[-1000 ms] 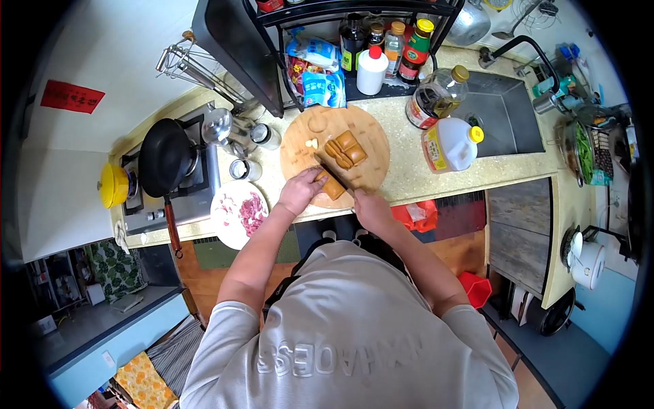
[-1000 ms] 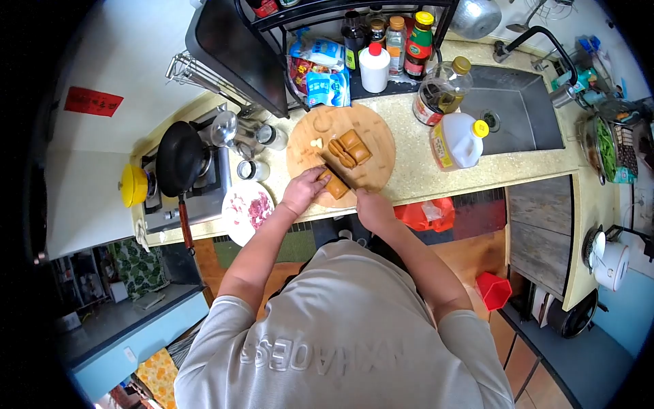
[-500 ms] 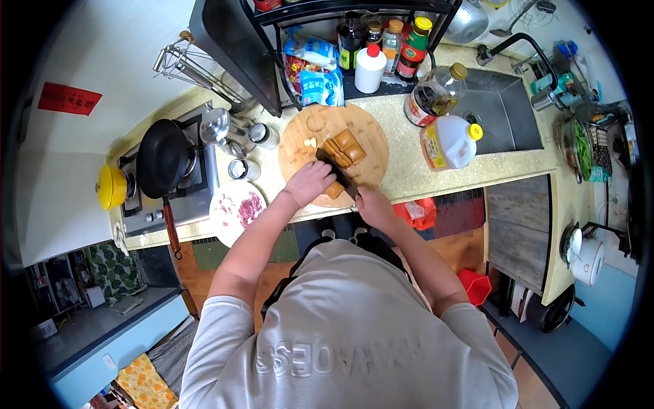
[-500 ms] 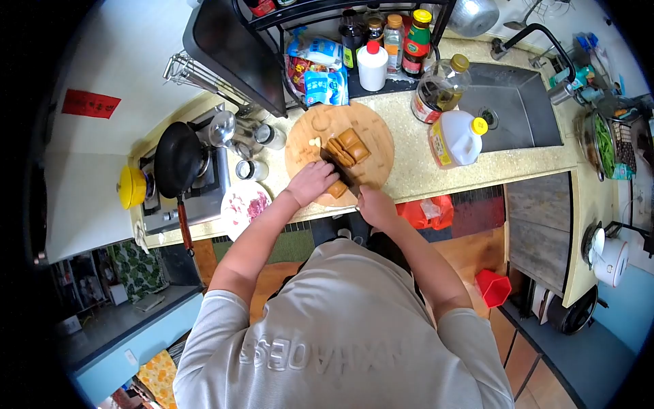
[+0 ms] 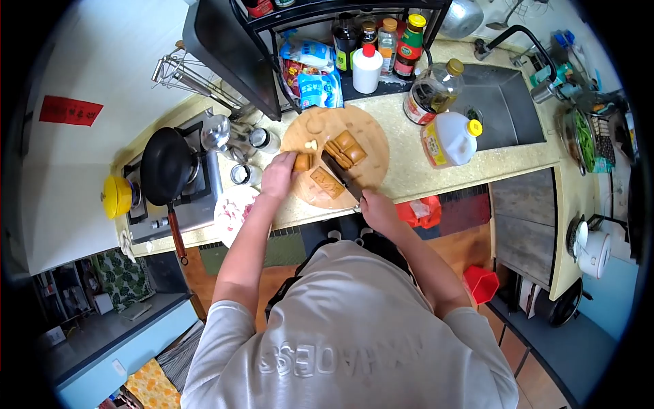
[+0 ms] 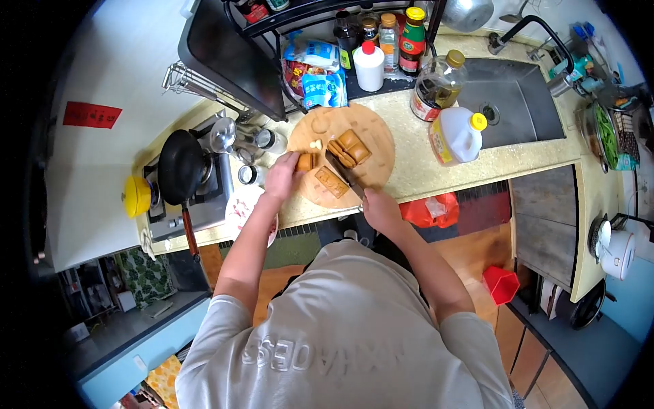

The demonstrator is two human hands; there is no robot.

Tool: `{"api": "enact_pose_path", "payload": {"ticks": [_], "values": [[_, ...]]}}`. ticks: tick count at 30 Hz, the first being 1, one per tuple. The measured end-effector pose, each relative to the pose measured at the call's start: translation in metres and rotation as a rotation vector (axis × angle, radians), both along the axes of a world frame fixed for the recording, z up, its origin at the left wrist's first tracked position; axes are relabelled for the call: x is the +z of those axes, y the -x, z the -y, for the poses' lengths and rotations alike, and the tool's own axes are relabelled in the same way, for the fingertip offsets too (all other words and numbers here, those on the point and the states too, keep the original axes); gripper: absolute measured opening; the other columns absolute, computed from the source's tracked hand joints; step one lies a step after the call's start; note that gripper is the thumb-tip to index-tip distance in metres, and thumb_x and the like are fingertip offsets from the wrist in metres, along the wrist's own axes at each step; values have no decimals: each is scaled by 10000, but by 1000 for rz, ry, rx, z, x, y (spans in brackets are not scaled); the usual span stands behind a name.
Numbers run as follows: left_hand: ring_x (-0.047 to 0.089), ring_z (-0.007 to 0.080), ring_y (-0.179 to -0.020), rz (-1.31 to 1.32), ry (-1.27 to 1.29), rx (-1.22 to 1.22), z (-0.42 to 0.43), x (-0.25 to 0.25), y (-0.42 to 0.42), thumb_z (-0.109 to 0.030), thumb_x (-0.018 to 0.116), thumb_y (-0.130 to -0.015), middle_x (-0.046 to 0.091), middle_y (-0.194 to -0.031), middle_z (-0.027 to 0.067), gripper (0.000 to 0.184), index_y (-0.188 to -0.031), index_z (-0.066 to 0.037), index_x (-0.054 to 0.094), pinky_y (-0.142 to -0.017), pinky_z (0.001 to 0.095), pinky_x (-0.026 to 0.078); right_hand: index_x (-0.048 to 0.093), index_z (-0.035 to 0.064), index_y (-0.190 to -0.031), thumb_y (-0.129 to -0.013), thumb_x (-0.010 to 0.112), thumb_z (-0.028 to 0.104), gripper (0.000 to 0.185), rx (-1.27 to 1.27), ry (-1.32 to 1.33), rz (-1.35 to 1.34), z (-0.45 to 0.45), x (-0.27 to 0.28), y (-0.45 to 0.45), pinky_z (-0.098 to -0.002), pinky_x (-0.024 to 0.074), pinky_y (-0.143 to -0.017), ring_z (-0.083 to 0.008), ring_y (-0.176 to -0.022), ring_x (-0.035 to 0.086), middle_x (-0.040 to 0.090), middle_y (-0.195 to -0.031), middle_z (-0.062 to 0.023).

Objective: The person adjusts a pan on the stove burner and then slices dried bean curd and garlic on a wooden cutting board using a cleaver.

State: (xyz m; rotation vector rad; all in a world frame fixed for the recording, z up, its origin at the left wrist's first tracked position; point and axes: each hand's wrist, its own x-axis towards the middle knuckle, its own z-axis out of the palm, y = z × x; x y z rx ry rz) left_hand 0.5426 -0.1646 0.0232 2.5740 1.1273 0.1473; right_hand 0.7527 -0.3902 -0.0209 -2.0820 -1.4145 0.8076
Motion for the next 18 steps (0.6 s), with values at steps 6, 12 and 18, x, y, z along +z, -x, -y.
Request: {"api": "enact_pose_path", "payload": {"ticks": [6, 12, 18], "values": [[636, 327, -1132, 159, -64, -498, 1, -7, -8, -102, 742, -776, 676, -1187, 121, 442, -1203, -37, 649, -984, 409, 525, 585, 22, -938, -952, 573, 167, 146, 7, -39, 8, 2, 2, -6, -578, 517, -717, -466, -809, 659, 673, -835, -253], [621, 227, -1163, 39, -192, -667, 21, -22, -19, -105, 566, -879, 669, -1162, 51, 352, -1218, -87, 657, -980, 352, 511, 575, 31, -892, -942, 585, 156, 135, -17, -92, -18, 4, 7, -4, -575, 516, -689, -474, -775, 656, 662, -791, -251], [611, 270, -1182, -60, -87, -704, 15, -28, -21, -124, 651, -848, 653, -1238, 89, 473, -1315, -64, 608, -1007, 385, 507, 586, 23, -894, -939, 592, 157, 141, -36, -83, -9, 6, 2, -1, -578, 518, -686, -477, -763, 655, 663, -788, -254]]}}
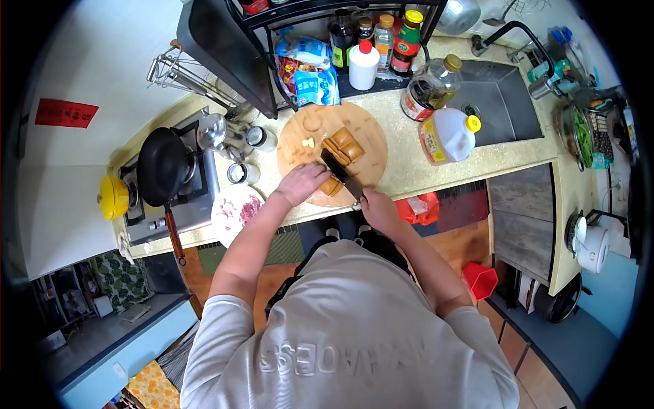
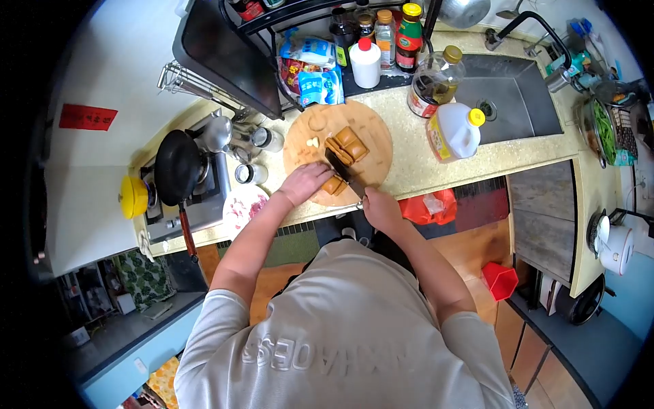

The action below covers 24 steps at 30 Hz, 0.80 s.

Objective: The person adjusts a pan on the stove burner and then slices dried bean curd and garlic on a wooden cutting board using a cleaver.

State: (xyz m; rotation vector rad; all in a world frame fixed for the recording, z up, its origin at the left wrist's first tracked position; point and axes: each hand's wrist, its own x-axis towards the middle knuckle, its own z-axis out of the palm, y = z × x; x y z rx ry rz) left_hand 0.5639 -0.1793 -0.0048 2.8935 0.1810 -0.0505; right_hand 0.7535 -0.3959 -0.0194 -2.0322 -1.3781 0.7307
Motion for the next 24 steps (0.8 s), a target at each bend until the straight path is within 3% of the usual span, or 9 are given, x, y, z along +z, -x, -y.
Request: {"api": "enact_pose_path", "payload": {"ticks": [3, 12, 18, 24], "values": [[605, 299, -1179, 25, 69, 31, -3, 6, -3, -141, 665, -873, 645, -1228, 109, 475, -1335, -57, 593, -1009, 402, 505, 595, 23, -907, -938, 596, 160, 141, -5, -22, -16, 1, 1, -2, -580, 518, -685, -477, -763, 655, 664, -786, -258], [598, 333, -1156, -236, 211, 87, -13, 22, -18, -173, 671, -917, 635, -1198, 130, 480, -1375, -71, 572, -996, 416, 505, 597, 19, -922, -942, 596, 164, 146, 0, 36, -13, -1, -1, -3, -576, 521, -707, -479, -797, 659, 677, -834, -258], [600, 324, -1198, -91, 210, 42, -5, 12, -7, -144, 780, -798, 654, -1241, 100, 503, -1285, -97, 660, -1025, 411, 504, 592, 19, -934, -952, 583, 169, 152, 12, 54, -19, -1, 4, -3, -575, 523, -713, -479, -806, 661, 678, -840, -262], [568, 338, -1283, 91, 230, 122, 10, 7, 8, -78, 790, -746, 636, -1340, 128, 610, -1339, -95, 647, -1074, 414, 489, 593, 20, -946, -961, 579, 176, 157, 21, 60, -5, 0, 1, 0, -578, 524, -715, -476, -805, 664, 682, -836, -255]]}}
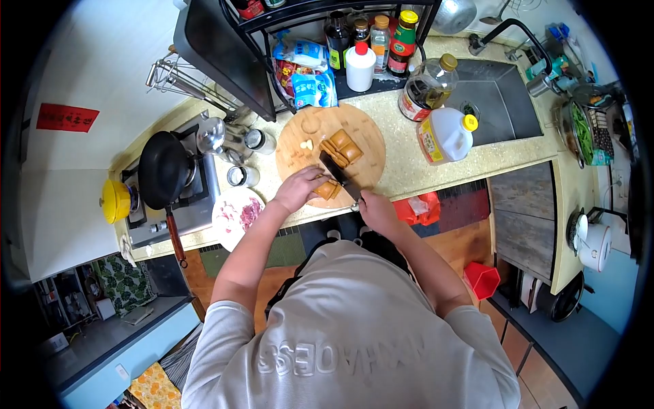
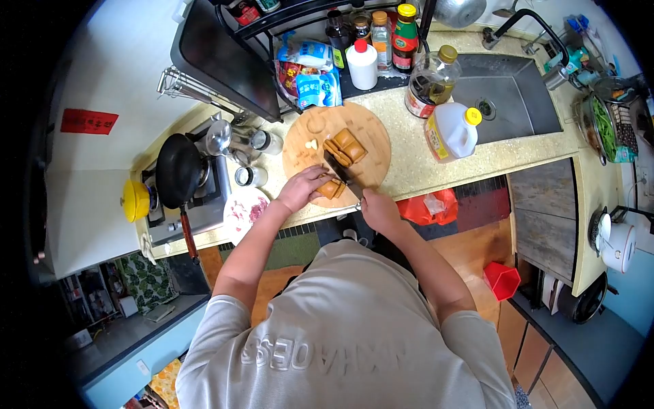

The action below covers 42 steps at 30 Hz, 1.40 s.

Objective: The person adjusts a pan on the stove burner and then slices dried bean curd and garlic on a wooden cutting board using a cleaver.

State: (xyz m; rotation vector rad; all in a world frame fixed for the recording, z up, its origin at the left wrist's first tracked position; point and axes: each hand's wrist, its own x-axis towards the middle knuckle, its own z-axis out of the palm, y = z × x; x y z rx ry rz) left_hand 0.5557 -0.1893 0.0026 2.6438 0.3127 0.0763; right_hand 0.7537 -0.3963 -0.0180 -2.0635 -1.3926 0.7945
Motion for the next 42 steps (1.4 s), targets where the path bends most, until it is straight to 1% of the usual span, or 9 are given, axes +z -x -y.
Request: {"api": "enact_pose_path", "payload": {"ticks": [6, 12, 25, 28, 32, 38, 39, 41, 42], "values": [[605, 344, -1231, 62, 110, 74, -5, 15, -2, -100, 808, -733, 666, -1287, 115, 567, -1285, -95, 674, -1031, 417, 520, 593, 20, -931, -958, 579, 168, 151, 12, -16, 0, -1, 0, -2, -579, 522, -714, -469, -803, 666, 686, -839, -247], [632, 353, -1134, 88, -15, 519, -27, 38, 4, -100, 820, -758, 668, -1226, 127, 545, -1282, -91, 671, -958, 419, 543, 589, 18, -918, -951, 579, 161, 147, -5, -23, 28, 8, 7, 2, -574, 518, -711, -458, -813, 666, 683, -853, -234], [600, 307, -1170, -114, -52, 30, -63, 47, -112, -3, 735, -779, 619, -1182, 86, 496, -1254, -134, 684, -958, 394, 519, 628, 33, -1017, -973, 573, 160, 145, -155, -3, -40, 92, 26, -15, -546, 525, -735, -460, -838, 659, 673, -866, -250], [591, 306, -1185, -155, -64, -64, -68, 27, -134, 5, 698, -795, 612, -1186, 92, 479, -1255, -129, 682, -970, 389, 512, 639, 14, -995, -953, 611, 120, 117, -254, -70, -45, 96, 28, -10, -528, 497, -657, -484, -808, 638, 655, -845, -262], [558, 301, -1290, -434, -42, -74, -60, 30, -149, -1, 654, -813, 576, -1364, 94, 483, -1271, -151, 692, -1033, 398, 498, 640, 22, -1011, -958, 605, 127, 123, -269, -70, -72, 99, 28, -5, -533, 503, -658, -484, -814, 643, 660, -854, -264], [607, 374, -1208, 218, 109, 346, -43, 40, -87, 38, 585, -806, 637, -1320, 189, 501, -1291, -63, 663, -1017, 428, 503, 632, 42, -1037, -964, 578, 184, 168, -111, -31, 37, 89, 29, -5, -546, 532, -688, -429, -803, 676, 689, -860, -210], [653, 397, -1108, 255, 82, 513, -31, 37, -66, 20, 599, -821, 685, -1186, 222, 426, -1240, -11, 671, -963, 445, 531, 627, 41, -1026, -960, 578, 182, 164, -69, -31, 58, 84, 26, -8, -545, 534, -681, -425, -794, 677, 687, -851, -205], [668, 408, -1060, 213, 61, 743, -4, -1, -22, -130, 678, -915, 697, -1143, 247, 295, -1174, 9, 695, -936, 442, 539, 622, 37, -1013, -952, 575, 173, 156, -12, -27, 80, 73, 29, -10, -541, 535, -671, -420, -782, 679, 686, -840, -201], [661, 420, -1075, 214, 65, 716, 12, -13, -6, -238, 754, -892, 690, -1166, 263, 423, -1211, 29, 674, -956, 454, 530, 621, 36, -1011, -948, 571, 165, 152, 3, -29, 83, 63, 36, -9, -538, 536, -667, -419, -779, 679, 685, -839, -202]]}}
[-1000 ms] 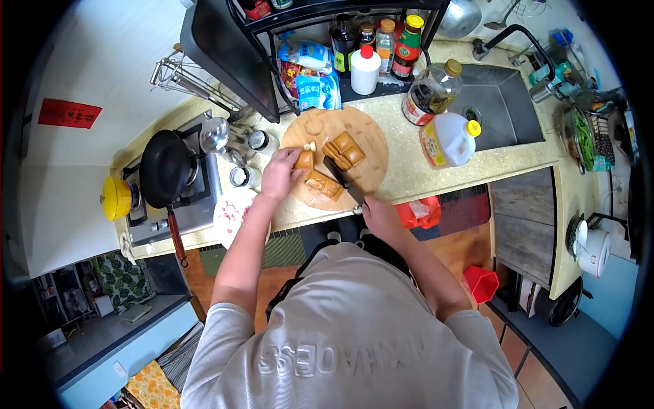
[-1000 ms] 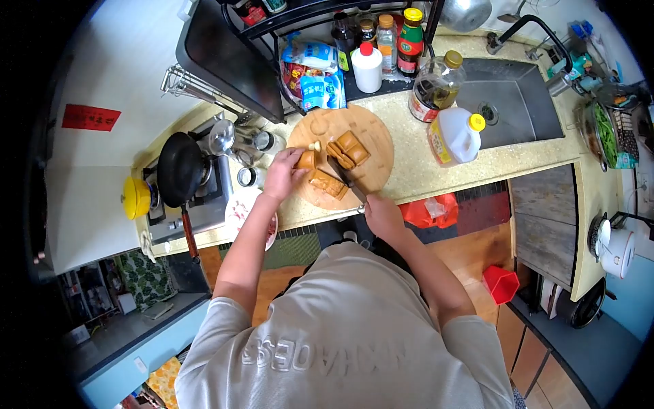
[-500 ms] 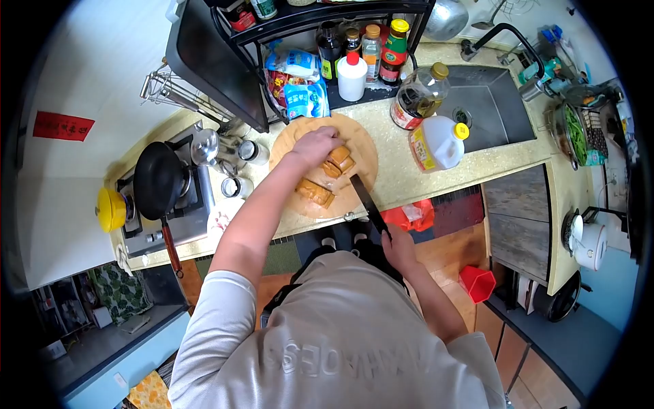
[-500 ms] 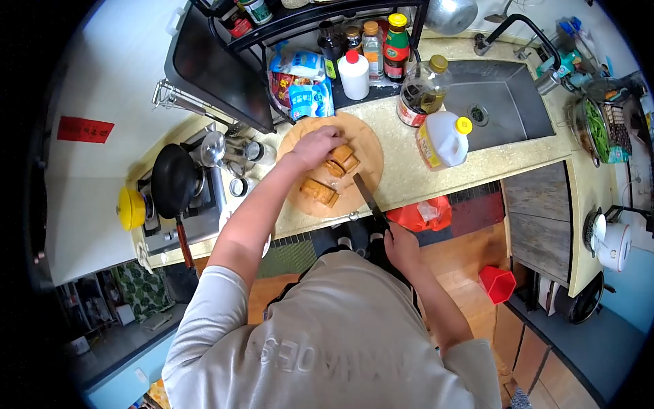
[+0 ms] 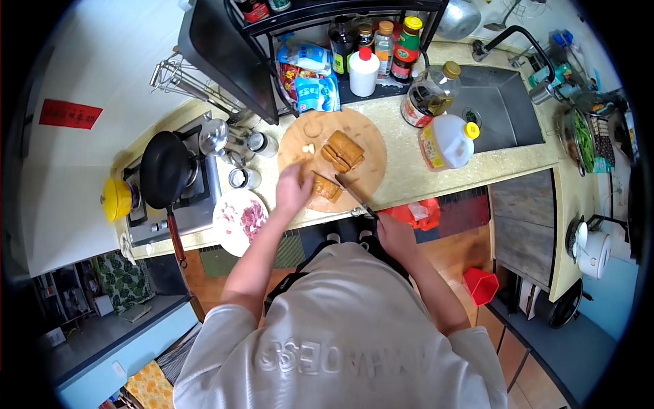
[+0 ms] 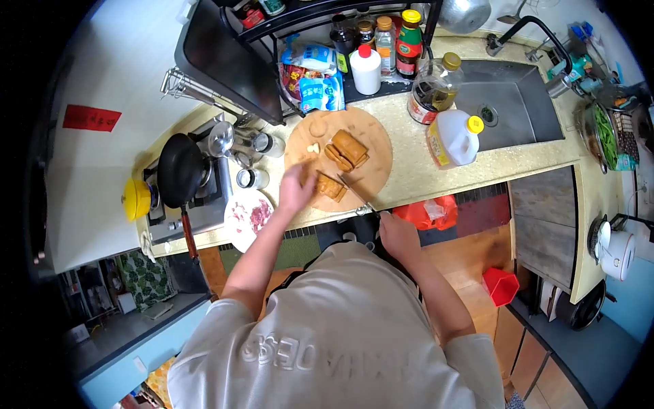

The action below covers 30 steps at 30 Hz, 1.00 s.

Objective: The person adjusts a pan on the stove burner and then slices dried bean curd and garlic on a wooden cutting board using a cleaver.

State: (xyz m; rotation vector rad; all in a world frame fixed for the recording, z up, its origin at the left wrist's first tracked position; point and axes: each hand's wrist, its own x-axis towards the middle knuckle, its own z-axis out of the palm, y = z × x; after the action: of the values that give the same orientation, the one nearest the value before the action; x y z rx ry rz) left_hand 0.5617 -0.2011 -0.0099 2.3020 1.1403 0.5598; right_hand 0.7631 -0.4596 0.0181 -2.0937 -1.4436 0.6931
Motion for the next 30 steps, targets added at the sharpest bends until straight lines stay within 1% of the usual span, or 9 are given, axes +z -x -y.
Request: {"api": "enact_pose_path", "payload": {"ticks": [2, 4, 5, 9, 18, 24, 25, 29, 30], "values": [[616, 428, -1151, -4, 71, 12, 34, 14, 3, -319, 857, -792, 645, -1244, 280, 678, -1293, 63, 605, -1008, 466, 501, 618, 31, -998, -942, 562, 151, 143, 32, 1, 25, -17, 2, 0, -538, 536, -664, -419, -778, 679, 686, -843, -204], [552, 443, -1218, -10, -44, 3, 51, 8, -4, -372, 928, -688, 577, -1315, 291, 905, -1361, 79, 525, -1053, 471, 467, 615, 26, -978, -939, 552, 139, 135, 72, 11, 66, -29, -6, 0, -542, 534, -668, -421, -782, 680, 687, -852, -207], [521, 450, -1238, -16, -60, 2, 56, 5, -10, -345, 938, -653, 537, -1342, 290, 947, -1379, 71, 496, -1073, 471, 450, 614, 25, -968, -939, 547, 136, 133, 87, 18, 71, -33, -8, 0, -545, 533, -675, -425, -784, 679, 687, -852, -209], [526, 454, -1216, -40, -28, 59, 62, -9, -23, -276, 921, -640, 533, -1338, 290, 904, -1362, 73, 505, -1065, 469, 456, 607, 22, -928, -942, 534, 137, 137, 120, 37, 52, -51, -9, 1, -557, 529, -705, -440, -794, 675, 688, -845, -216], [516, 467, -1249, -55, -81, -16, 67, -17, -10, -348, 929, -663, 510, -1374, 299, 900, -1348, 79, 529, -1083, 467, 451, 587, 21, -980, -948, 530, 137, 134, 152, 76, 44, -68, -12, 7, -562, 530, -696, -446, -783, 686, 693, -813, -234], [536, 456, -1238, 13, -161, -71, 64, 1, -3, -274, 877, -752, 519, -1384, 280, 742, -1334, 63, 563, -1063, 478, 465, 588, 24, -1012, -931, 519, 110, 137, 196, 128, 155, -78, 8, 3, -540, 545, -669, -414, -765, 708, 708, -797, -204], [586, 435, -1175, 67, -201, -114, 60, 1, 0, -189, 813, -818, 589, -1294, 255, 541, -1261, 54, 621, -1033, 476, 493, 590, 27, -1013, -928, 516, 103, 136, 185, 126, 170, -79, 14, 4, -535, 548, -669, -408, -766, 711, 711, -799, -196], [653, 393, -1046, 74, -330, -251, 48, -1, -2, -85, 758, -840, 676, -1096, 197, 301, -1111, 28, 691, -946, 448, 543, 596, 46, -1013, -915, 538, 99, 126, 239, 57, 253, -86, 27, 12, -487, 569, -627, -358, -742, 731, 718, -799, -159], [653, 389, -1046, 48, -315, -243, 48, -4, -2, -81, 758, -840, 676, -1097, 195, 295, -1107, 25, 693, -940, 445, 545, 596, 50, -1012, -912, 545, 101, 123, 260, 62, 292, -87, 27, 15, -476, 573, -614, -347, -732, 734, 719, -799, -152]]}}
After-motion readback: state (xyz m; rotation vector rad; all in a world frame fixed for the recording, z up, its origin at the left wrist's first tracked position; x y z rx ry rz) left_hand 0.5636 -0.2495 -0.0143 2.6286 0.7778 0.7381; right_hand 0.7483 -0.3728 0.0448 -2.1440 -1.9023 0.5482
